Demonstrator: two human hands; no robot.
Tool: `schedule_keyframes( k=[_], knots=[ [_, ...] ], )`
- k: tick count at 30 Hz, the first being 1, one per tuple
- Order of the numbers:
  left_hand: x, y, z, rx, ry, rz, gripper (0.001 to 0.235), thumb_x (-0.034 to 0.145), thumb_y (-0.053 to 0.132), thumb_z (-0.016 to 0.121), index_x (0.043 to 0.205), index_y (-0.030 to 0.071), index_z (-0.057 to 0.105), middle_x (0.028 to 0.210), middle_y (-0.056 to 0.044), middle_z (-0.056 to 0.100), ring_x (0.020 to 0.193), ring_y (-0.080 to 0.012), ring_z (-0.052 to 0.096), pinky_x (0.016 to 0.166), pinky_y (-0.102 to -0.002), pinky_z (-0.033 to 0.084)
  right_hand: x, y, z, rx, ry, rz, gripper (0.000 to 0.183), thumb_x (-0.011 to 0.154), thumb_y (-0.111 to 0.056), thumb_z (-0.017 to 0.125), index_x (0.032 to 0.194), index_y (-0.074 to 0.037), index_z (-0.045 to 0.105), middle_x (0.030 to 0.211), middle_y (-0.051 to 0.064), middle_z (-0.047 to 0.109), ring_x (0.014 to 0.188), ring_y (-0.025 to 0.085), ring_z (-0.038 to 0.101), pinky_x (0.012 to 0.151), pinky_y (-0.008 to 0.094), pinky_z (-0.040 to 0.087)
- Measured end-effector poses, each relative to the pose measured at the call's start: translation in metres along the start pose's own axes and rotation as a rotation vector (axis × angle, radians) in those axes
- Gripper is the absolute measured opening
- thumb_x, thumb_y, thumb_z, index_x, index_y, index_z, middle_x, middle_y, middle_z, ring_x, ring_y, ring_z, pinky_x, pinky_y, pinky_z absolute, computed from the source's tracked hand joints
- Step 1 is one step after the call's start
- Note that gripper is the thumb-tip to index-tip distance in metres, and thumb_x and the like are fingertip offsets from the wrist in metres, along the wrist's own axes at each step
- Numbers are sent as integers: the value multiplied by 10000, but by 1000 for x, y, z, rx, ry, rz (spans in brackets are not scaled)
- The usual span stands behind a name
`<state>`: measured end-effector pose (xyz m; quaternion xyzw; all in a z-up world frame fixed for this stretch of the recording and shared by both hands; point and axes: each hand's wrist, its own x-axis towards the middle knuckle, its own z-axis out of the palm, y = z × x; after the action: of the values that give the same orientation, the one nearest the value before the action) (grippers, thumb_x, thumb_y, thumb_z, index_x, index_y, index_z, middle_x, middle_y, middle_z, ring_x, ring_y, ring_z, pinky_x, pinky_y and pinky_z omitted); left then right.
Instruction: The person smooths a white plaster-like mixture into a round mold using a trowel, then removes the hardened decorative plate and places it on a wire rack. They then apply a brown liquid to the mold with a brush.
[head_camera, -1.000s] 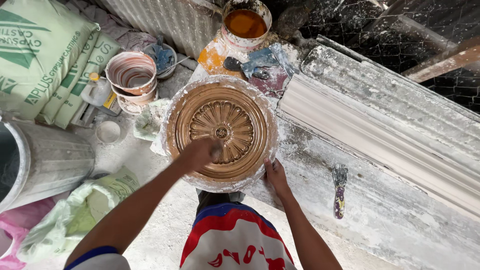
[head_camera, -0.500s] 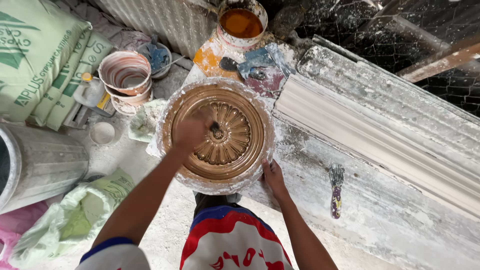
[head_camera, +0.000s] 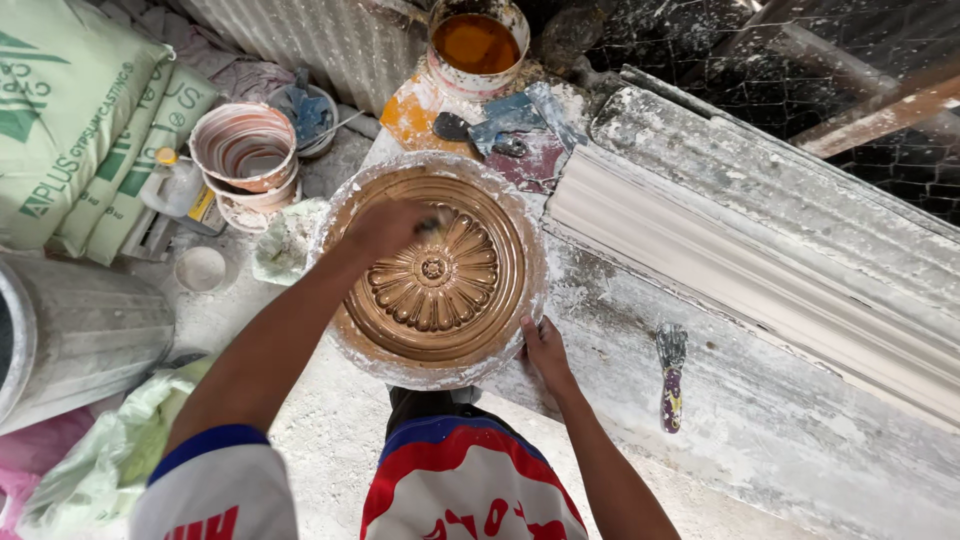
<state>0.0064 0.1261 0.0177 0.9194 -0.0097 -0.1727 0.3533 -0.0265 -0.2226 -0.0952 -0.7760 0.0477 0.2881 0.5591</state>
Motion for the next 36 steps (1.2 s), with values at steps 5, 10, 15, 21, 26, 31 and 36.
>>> schedule_keyframes(
  k=[5,10,15,21,26,31,36],
  knots=[
    [24,-5,17,253,-128,492,321,794,341,743,1085,206,742,939,-86,773,886,-268,729,882,-517,536,3,1,-2,26,18,-32,419,1035,-431,564,987,-18,626,654,17,617,532,98,570,504,276,477],
    [46,-5,22,286,136,146,341,1071,303,595,1396,200,600,995,-150,723,808,-324,697,718,-513,587,3,6,-2,-38,31,-50,423,1019,-452,564,979,-38,642,648,12,628,533,87,576,501,269,479],
    [49,-6,53,19,528,462,370,891,317,751,1217,155,687,1017,-108,739,863,-269,730,798,-550,558,1,0,-2,8,7,-14,430,1027,-445,569,929,-30,616,626,12,587,506,96,539,470,283,453],
    [75,8,89,-300,674,-73,436,972,324,662,1292,28,661,992,-151,697,738,-198,687,564,-324,587,-2,-11,-3,71,2,43,392,1019,-421,573,894,-49,584,592,22,583,463,106,525,431,287,426],
    [68,43,104,-410,599,-433,356,1023,422,662,1128,85,704,864,-74,743,651,-152,715,533,-267,566,1,-13,-2,31,13,76,422,1028,-420,580,854,-38,534,571,39,557,443,124,504,417,304,417],
    [22,62,99,-542,642,130,341,966,257,701,1226,35,691,1093,-186,726,850,-224,717,651,-336,592,0,-8,-2,43,13,37,408,1023,-420,583,861,-45,588,587,29,588,463,106,521,431,288,423],
    [6,73,89,-382,562,-334,356,964,347,666,1240,122,668,1081,-163,760,896,-277,749,768,-433,634,-3,-6,-6,50,-1,28,399,1025,-426,568,904,-46,593,598,22,584,465,106,520,434,290,431]
  ],
)
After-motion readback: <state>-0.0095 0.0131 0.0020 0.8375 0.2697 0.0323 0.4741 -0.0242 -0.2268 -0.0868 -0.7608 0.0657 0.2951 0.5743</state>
